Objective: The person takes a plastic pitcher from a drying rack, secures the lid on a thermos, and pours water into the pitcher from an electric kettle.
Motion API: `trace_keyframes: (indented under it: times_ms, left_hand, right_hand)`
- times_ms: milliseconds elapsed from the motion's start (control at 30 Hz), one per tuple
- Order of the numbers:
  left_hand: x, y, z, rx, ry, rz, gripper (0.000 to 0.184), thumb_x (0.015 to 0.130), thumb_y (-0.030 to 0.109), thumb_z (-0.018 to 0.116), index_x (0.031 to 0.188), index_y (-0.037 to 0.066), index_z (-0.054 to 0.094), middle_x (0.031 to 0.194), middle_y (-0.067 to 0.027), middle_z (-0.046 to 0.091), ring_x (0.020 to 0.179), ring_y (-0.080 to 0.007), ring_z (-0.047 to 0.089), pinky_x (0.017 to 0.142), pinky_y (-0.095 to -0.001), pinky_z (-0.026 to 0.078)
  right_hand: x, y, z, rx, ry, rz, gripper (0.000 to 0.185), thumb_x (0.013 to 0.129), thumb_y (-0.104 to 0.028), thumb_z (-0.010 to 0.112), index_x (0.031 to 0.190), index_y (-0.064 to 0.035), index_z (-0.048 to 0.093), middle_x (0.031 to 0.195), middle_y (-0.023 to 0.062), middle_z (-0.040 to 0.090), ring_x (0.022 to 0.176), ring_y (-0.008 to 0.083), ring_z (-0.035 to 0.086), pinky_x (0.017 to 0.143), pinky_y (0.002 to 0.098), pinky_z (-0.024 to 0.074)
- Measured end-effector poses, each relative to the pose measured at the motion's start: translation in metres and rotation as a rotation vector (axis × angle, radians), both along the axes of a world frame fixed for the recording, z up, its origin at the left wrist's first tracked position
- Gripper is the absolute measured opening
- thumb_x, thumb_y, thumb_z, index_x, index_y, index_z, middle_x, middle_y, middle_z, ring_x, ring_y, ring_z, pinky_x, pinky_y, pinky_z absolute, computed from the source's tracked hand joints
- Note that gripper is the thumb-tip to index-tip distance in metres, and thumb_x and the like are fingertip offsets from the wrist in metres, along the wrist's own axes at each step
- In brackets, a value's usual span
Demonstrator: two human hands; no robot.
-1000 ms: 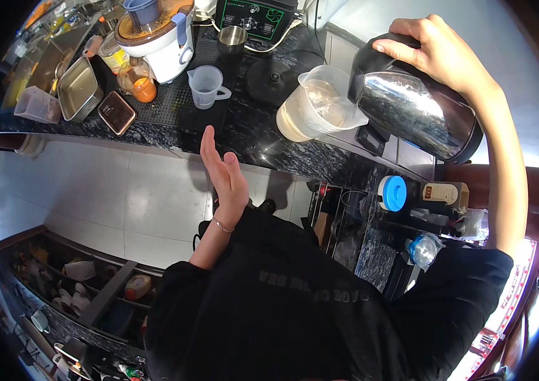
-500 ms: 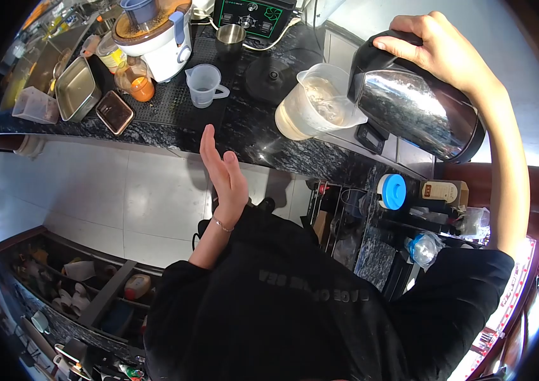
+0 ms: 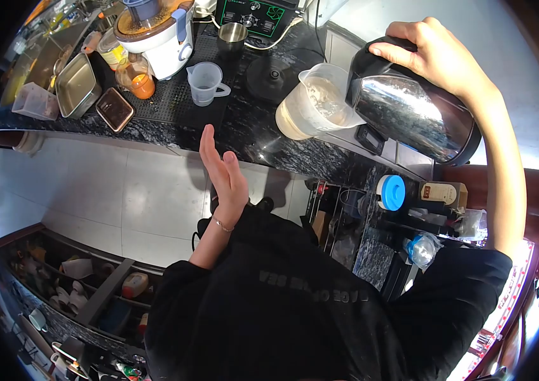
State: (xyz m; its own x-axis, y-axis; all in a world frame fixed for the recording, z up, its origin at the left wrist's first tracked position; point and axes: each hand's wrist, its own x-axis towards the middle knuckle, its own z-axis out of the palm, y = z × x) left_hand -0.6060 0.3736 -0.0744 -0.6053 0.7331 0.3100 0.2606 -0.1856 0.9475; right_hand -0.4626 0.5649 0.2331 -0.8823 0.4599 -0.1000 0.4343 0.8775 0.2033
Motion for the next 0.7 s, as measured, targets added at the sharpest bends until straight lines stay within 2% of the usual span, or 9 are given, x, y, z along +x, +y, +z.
trace_keyframes:
  times_ms: [700]
  left_hand:
    - [-0.007, -0.005, 0.007, 0.003, -0.01, 0.06, 0.048, 0.098, 0.026, 0.03, 0.136, -0.001, 0.028, 0.139, -0.0192, 0.03, 0.126, -0.0326, 0.031, 0.104, -0.0402, 0.025]
  right_hand:
    - [-0.011, -0.014, -0.009, 0.032, -0.057, -0.073, 0.04, 0.085, -0.037, 0.061, 0.081, 0.0028, 0.066, 0.065, 0.013, 0.064, 0.049, 0.0213, 0.061, 0.048, 0.0262, 0.0487]
